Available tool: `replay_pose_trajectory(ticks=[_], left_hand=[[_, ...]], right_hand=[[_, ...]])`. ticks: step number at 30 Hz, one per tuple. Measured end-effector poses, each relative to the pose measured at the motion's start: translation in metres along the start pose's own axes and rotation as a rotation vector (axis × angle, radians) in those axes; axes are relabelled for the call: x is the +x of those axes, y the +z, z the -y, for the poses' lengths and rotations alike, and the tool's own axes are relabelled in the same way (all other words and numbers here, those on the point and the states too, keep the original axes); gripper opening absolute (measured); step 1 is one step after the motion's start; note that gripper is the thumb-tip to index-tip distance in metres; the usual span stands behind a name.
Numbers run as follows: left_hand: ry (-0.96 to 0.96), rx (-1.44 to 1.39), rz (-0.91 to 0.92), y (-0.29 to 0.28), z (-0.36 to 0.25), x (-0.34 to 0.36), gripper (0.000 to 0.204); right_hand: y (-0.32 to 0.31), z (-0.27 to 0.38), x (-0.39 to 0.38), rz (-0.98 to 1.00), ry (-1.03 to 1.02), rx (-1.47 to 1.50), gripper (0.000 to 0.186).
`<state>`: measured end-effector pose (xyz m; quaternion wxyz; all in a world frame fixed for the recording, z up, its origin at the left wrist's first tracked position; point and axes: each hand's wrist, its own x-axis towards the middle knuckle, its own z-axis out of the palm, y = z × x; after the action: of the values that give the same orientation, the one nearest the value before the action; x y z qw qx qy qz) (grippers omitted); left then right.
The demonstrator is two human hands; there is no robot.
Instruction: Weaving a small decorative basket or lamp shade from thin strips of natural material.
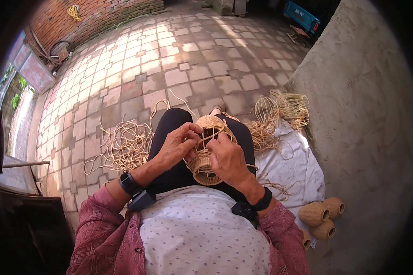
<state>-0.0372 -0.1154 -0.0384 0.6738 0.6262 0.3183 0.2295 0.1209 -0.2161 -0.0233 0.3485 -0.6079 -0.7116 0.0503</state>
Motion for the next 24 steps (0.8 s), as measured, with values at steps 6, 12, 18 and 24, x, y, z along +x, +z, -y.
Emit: replay_pose_trajectory(ticks=[6, 12, 18, 24], left_hand=[[-0.070, -0.058, 0.109, -0.001, -0.004, 0.006, 0.022], [-0.196, 0.001, 0.186, 0.002, -0.005, 0.014, 0.017], [-0.182, 0.031, 0.160, 0.004, -0.010, 0.010, 0.015], [-0.171, 0.022, 0.151, 0.008, -0.013, 0.009, 0.016]], right_hand=[[-0.004, -0.005, 0.005, 0.039, 0.053, 0.138, 0.012], [-0.013, -0.014, 0.009, 0.115, 0.150, 0.307, 0.012], [-0.021, -0.035, 0.026, 0.143, 0.184, 0.232, 0.016], [-0.022, -0.040, 0.029, 0.227, 0.090, 0.066, 0.017]])
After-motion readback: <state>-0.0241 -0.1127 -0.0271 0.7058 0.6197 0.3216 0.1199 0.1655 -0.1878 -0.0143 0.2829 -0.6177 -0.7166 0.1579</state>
